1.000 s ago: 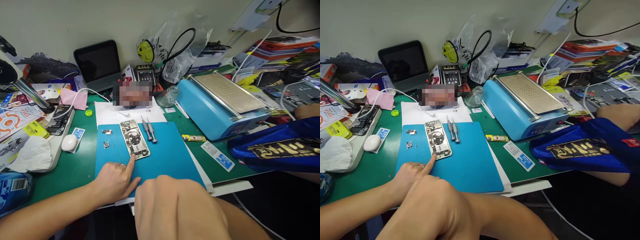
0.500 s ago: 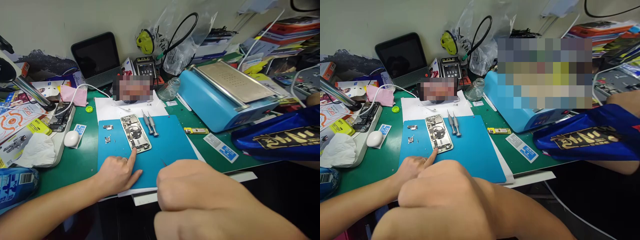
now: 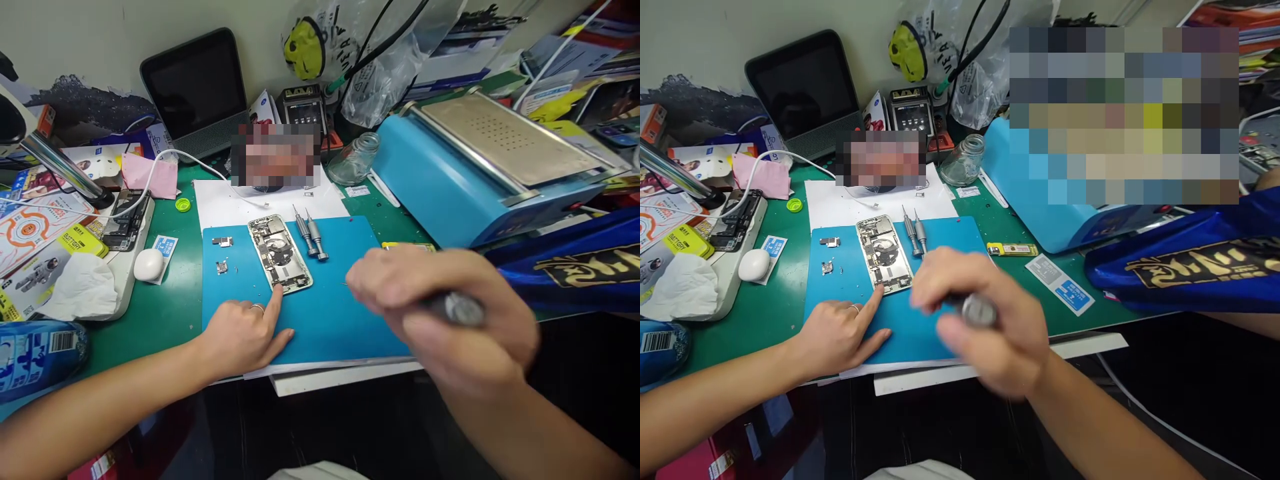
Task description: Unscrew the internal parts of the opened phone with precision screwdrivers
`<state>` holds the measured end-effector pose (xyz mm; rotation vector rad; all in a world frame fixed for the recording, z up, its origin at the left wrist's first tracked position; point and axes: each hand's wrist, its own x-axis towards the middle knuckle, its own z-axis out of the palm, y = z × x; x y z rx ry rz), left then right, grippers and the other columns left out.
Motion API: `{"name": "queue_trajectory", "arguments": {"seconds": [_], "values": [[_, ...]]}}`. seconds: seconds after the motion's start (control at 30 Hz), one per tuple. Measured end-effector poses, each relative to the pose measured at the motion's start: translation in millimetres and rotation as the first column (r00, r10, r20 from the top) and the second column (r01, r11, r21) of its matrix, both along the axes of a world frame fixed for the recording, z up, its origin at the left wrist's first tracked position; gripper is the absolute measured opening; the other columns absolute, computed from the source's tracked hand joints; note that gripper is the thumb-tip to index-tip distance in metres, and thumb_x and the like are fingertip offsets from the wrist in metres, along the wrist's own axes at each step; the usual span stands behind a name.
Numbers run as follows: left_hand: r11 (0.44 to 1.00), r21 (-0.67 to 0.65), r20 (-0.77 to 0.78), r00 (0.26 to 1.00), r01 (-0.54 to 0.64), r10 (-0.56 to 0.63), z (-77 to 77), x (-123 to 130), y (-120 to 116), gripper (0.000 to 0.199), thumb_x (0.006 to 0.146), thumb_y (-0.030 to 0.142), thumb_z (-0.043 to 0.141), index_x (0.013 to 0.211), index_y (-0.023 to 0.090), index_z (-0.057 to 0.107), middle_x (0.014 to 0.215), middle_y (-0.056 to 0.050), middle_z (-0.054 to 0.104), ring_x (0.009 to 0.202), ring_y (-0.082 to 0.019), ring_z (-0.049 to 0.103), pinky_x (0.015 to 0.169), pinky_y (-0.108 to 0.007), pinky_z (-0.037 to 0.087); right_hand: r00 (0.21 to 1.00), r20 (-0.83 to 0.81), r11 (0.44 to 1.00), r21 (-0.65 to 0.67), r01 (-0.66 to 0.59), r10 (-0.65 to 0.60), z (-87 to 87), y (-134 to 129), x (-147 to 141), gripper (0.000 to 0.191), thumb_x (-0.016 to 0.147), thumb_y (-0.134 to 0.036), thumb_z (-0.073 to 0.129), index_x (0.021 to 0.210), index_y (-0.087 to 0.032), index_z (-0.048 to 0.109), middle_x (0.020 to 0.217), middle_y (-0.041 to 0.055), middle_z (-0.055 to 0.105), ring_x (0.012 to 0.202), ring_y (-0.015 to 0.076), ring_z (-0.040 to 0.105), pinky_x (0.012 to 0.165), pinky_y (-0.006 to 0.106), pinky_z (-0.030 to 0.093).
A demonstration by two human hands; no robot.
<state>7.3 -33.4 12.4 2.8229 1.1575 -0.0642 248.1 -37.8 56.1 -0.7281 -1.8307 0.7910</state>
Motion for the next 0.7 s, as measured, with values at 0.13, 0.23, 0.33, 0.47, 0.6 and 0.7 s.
{"name": "queue_trajectory", "arguments": {"seconds": [0.13, 0.23, 0.33, 0.47, 0.6, 0.7], "values": [[0.999, 0.023, 0.043, 0.999, 0.026, -0.027, -4.8, -1.3, -0.3, 0.06, 0.103, 0.046, 0.039, 0.141, -0.001, 0.047, 0.065, -0.007, 0.067, 0.059, -0.024, 0.068, 0.05, -0.03, 0.048, 0.94, -0.313, 0.959, -0.28, 0.042, -0.133, -30.2, 53.6, -2.2, 0.006, 0.089, -0.027, 0.054, 0.082, -0.027, 0.055, 0.068, 0.0006, 0.048, 0.058, 0.0177, 0.046, 0.052, 0.032, 0.042], [0.998, 0.049, 0.07, 0.996, 0.05, -0.053, -5.7, -1.8, -0.6, 0.059, 0.104, 0.044, 0.037, 0.14, -0.001, 0.049, 0.062, -0.006, 0.066, 0.057, -0.023, 0.067, 0.049, -0.028, 0.047, 0.915, -0.32, 0.902, -0.421, 0.094, -0.244, -50.8, 56.1, 6.8, 0.009, 0.086, -0.029, 0.058, 0.08, -0.026, 0.052, 0.069, 0.0, 0.048, 0.058, 0.0163, 0.046, 0.053, 0.031, 0.042], [0.997, 0.058, 0.067, 0.996, 0.053, -0.057, -5.7, -2.1, -0.7, 0.059, 0.105, 0.045, 0.036, 0.14, -0.001, 0.049, 0.063, -0.006, 0.066, 0.057, -0.022, 0.067, 0.049, -0.028, 0.047, 0.909, -0.289, 0.883, -0.444, 0.151, -0.301, -58.1, 49.9, 10.7, 0.01, 0.088, -0.032, 0.06, 0.084, -0.026, 0.054, 0.073, 0.0009, 0.054, 0.063, 0.0168, 0.051, 0.056, 0.032, 0.046], [0.999, 0.044, 0.023, 1.0, 0.019, -0.02, -5.4, -1.6, -0.3, 0.063, 0.104, 0.047, 0.037, 0.142, -0.002, 0.046, 0.063, -0.006, 0.067, 0.058, -0.023, 0.068, 0.05, -0.03, 0.048, 0.926, -0.053, 0.878, -0.341, 0.336, -0.375, -57.9, 43.8, 15.8, 0.014, 0.093, -0.037, 0.061, 0.101, -0.027, 0.063, 0.092, 0.0046, 0.067, 0.085, 0.0214, 0.064, 0.073, 0.037, 0.055], [1.0, 0.009, 0.021, 1.0, 0.005, -0.005, -5.1, -0.4, 0.2, 0.064, 0.103, 0.047, 0.039, 0.146, -0.001, 0.042, 0.065, -0.007, 0.068, 0.06, -0.024, 0.069, 0.05, -0.029, 0.047, 0.888, 0.17, 0.87, -0.193, 0.454, -0.427, -62.7, 35.9, 27.9, 0.035, 0.094, -0.041, 0.061, 0.128, -0.032, 0.057, 0.1, 0.006, 0.07, 0.089, 0.0268, 0.067, 0.072, 0.042, 0.056], [1.0, -0.017, 0.026, 1.0, 0.005, -0.005, -5.0, 0.1, 0.2, 0.064, 0.103, 0.047, 0.039, 0.147, -0.001, 0.04, 0.065, -0.007, 0.067, 0.061, -0.024, 0.069, 0.05, -0.028, 0.047, 0.877, 0.187, 0.876, -0.117, 0.467, -0.443, -69.2, 30.5, 33.4, 0.047, 0.092, -0.038, 0.065, 0.136, -0.035, 0.048, 0.099, 0.0041, 0.071, 0.081, 0.0243, 0.069, 0.07, 0.04, 0.058]]}}
